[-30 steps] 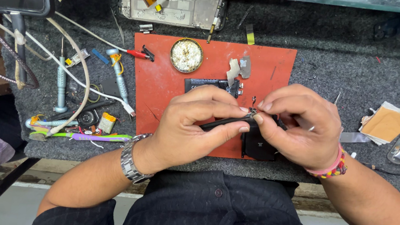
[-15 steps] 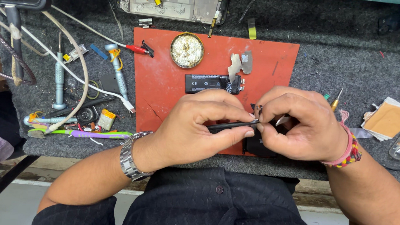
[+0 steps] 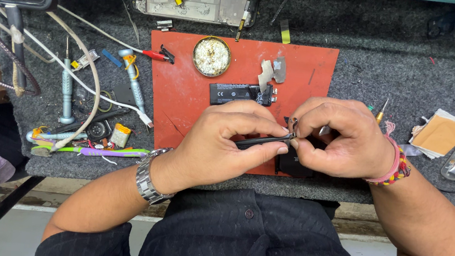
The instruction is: The person uses a soldering iron to heat and remove a connector from a black rectangular battery. They then use tweezers to peel off the battery's protective film and place the battery on the workbench. Finally, they solder a white rectangular battery.
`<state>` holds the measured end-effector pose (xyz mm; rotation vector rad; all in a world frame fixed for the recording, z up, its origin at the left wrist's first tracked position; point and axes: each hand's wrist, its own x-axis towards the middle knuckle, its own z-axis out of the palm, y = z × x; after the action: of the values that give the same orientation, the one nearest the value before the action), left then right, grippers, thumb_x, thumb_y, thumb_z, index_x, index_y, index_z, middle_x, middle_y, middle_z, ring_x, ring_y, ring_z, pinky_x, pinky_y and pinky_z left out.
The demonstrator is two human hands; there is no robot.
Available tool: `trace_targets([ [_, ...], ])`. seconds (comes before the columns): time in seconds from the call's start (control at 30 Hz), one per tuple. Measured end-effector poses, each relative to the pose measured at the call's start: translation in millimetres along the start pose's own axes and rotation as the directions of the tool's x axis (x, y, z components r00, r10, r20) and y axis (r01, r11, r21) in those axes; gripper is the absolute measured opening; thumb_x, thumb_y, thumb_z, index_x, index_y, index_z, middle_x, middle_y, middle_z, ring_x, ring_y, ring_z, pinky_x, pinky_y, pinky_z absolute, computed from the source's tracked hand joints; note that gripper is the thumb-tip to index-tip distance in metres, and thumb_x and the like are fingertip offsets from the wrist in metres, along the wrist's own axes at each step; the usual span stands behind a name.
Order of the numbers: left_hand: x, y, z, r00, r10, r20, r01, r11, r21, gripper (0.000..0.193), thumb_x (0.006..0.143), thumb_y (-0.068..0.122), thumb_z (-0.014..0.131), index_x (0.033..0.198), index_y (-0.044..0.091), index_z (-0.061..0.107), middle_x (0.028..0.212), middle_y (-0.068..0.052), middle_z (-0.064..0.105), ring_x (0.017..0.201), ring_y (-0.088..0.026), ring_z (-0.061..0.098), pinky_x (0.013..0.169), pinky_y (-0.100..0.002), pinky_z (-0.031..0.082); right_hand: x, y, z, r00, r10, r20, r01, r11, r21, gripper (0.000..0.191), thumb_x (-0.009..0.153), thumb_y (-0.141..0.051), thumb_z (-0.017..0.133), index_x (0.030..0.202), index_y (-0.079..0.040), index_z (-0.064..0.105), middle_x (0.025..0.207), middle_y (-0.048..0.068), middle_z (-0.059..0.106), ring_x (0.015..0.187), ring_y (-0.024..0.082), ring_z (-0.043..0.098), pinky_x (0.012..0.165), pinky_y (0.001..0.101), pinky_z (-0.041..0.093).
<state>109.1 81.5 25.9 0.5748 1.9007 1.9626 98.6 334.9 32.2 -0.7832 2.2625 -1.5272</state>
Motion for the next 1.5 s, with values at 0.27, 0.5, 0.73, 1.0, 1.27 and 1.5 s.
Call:
trace_targets([
  [0.27, 2, 3, -3, 1.000, -0.011, 0.005, 0.011, 0.999, -0.040, 0.019, 0.091, 0.010, 0.081, 0.109, 0.005, 0.076, 0.101, -0.005, 0.074, 0.092, -0.013, 0.073, 0.080, -0.026, 0.058, 4, 0, -2, 0.998, -0.067, 0.016, 0.067, 0.998, 0.001, 0.022, 0.080, -0.001, 0.077, 0.094, -0.009, 0.061, 0.093, 0.004, 0.070, 0.072, 0.010, 0.065, 0.058, 0.0229, 0.049],
  [0.5, -2, 5, -8, 1.000, 0.000, -0.002, 0.000, 0.999, -0.037, 0.018, 0.092, 0.013, 0.080, 0.109, 0.006, 0.076, 0.103, -0.005, 0.074, 0.094, -0.014, 0.072, 0.083, -0.026, 0.059, 3, -3, 5, 0.998, 0.050, -0.030, -0.050, 0.999, 0.016, 0.021, 0.078, -0.001, 0.077, 0.092, -0.008, 0.063, 0.090, 0.003, 0.071, 0.058, 0.004, 0.058, 0.048, 0.0205, 0.041],
  [0.73, -3, 3, -7, 1.000, 0.010, 0.003, -0.010, 1.000, -0.006, 0.019, 0.091, 0.013, 0.080, 0.108, 0.006, 0.076, 0.103, -0.005, 0.074, 0.094, -0.014, 0.074, 0.082, -0.026, 0.059, 1, -3, 5, 0.998, 0.066, 0.006, -0.066, 0.998, -0.009, 0.021, 0.076, -0.001, 0.077, 0.089, -0.009, 0.062, 0.089, 0.002, 0.071, 0.055, 0.003, 0.054, 0.048, 0.0198, 0.040],
  [1.0, -2, 5, -6, 1.000, -0.020, 0.006, 0.020, 0.999, -0.037, 0.019, 0.091, 0.013, 0.081, 0.108, 0.006, 0.076, 0.100, -0.004, 0.074, 0.090, -0.012, 0.072, 0.078, -0.025, 0.058, -4, 0, 4, 0.998, 0.056, -0.020, -0.054, 0.996, 0.064, 0.022, 0.078, -0.001, 0.079, 0.092, -0.008, 0.062, 0.092, 0.003, 0.072, 0.060, 0.001, 0.052, 0.050, 0.0188, 0.039],
  [1.27, -3, 6, -7, 1.000, 0.020, 0.006, -0.020, 0.999, -0.038, 0.018, 0.092, 0.012, 0.081, 0.108, 0.005, 0.076, 0.101, -0.004, 0.074, 0.092, -0.013, 0.072, 0.080, -0.026, 0.058, -8, 5, 5, 0.991, 0.132, 0.028, -0.135, 0.970, 0.201, 0.023, 0.081, 0.000, 0.078, 0.095, -0.007, 0.061, 0.096, 0.005, 0.072, 0.059, -0.002, 0.043, 0.050, 0.0172, 0.036],
  [1.5, -3, 7, -6, 0.999, 0.048, 0.008, -0.048, 0.999, -0.008, 0.019, 0.091, 0.012, 0.081, 0.108, 0.006, 0.076, 0.100, -0.005, 0.074, 0.092, -0.015, 0.073, 0.081, -0.027, 0.059, -12, 10, 4, 0.987, 0.147, 0.069, -0.162, 0.933, 0.321, 0.021, 0.083, 0.002, 0.076, 0.094, -0.006, 0.061, 0.100, 0.007, 0.070, 0.062, -0.002, 0.040, 0.054, 0.0169, 0.036],
])
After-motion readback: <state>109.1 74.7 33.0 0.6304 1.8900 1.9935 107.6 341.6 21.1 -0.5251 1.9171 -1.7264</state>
